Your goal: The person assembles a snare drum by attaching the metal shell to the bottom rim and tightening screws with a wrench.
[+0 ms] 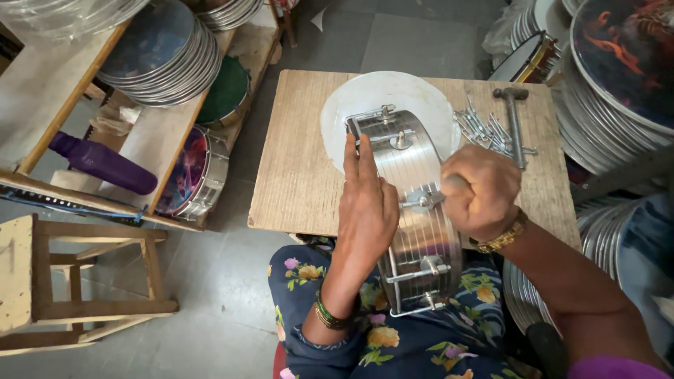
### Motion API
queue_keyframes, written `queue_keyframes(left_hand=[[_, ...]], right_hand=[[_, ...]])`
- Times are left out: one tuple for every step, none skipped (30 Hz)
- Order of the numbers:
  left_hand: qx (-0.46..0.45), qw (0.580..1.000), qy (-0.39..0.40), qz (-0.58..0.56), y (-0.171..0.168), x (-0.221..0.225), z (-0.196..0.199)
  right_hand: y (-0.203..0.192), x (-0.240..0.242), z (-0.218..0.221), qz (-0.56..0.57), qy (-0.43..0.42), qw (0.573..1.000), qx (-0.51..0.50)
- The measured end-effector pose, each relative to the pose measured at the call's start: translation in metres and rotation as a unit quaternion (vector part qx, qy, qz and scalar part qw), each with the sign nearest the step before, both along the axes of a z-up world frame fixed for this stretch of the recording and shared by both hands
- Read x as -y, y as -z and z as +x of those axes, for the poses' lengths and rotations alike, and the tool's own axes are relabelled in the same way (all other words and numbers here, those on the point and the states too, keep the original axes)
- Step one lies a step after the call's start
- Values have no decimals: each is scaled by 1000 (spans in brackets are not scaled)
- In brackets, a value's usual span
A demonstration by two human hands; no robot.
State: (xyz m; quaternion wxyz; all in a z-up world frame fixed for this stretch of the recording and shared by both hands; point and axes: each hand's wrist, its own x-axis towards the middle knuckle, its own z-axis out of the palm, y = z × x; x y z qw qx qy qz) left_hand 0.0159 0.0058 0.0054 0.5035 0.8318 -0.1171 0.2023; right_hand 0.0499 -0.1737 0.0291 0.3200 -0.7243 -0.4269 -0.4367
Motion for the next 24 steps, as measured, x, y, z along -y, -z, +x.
queue_keyframes(left_hand=[[5,1000,-1,1,1,0,-1],[10,1000,-2,2,1,0,-2],[15,1000,-3,3,1,0,-3],[7,1000,0,1,0,-1,-4],[-2,1000,3,0,-1,-2,-6],[-11,1000,7,-1,-2,-3,-8],[-19,1000,8,3,-4,-3,-9],[-26,1000,8,7,-4,-3,-10],[-34,999,8,10,-5,-3,-11],[-28,1000,9,9,-5,-3,-10],[-23,1000,9,7,-5,-2,-9],[-17,1000,8,5,-5,-2,-8],[-15,1000,5,6,-3,-2,-7],[-16,1000,5,8,-2,-1,-6],[-16,1000,4,10,0,-1,-5],[-3,1000,2,16,1,-1,-4],[10,1000,-1,21,2,-1,-3],[23,999,-3,27,3,-1,-2],[11,1000,-2,23,4,-1,-1],[2,1000,-1,20,4,0,2],[-7,1000,1,17,4,0,4],[-14,1000,1,15,4,0,4],[-21,1000,2,12,3,1,3],[-26,1000,0,8,3,2,4]], right_hand=[[-1,-1,-1,-6,1,1000,-9],[-3,-1,-4,-13,2,1000,-18],[-7,-1,-5,-20,3,999,-27],[-10,-3,-5,-23,24,996,-82],[-13,-5,-5,-27,45,989,-136],[-15,-7,-4,-29,67,979,-191],[-18,-11,-1,-29,73,971,-225],[-20,-15,5,-30,78,962,-259],[-22,-18,12,-31,83,952,-292],[-24,-21,17,-42,97,942,-320],[-25,-23,21,-53,111,930,-348],[-26,-25,26,-66,123,917,-374],[-26,-27,31,-70,112,923,-363],[-24,-29,34,-72,102,927,-354],[-22,-30,36,-75,92,931,-345],[-21,-31,39,-88,104,926,-352],[-20,-31,42,-102,116,921,-358],[-19,-30,44,-116,128,915,-365],[-17,-28,46,-107,122,910,-382],[-16,-26,48,-97,118,905,-397],[-15,-23,50,-87,113,900,-411],[-12,-20,50,-30,67,898,-434],[-9,-16,48,27,20,891,-453],[-8,-13,47,80,-29,879,-469]])
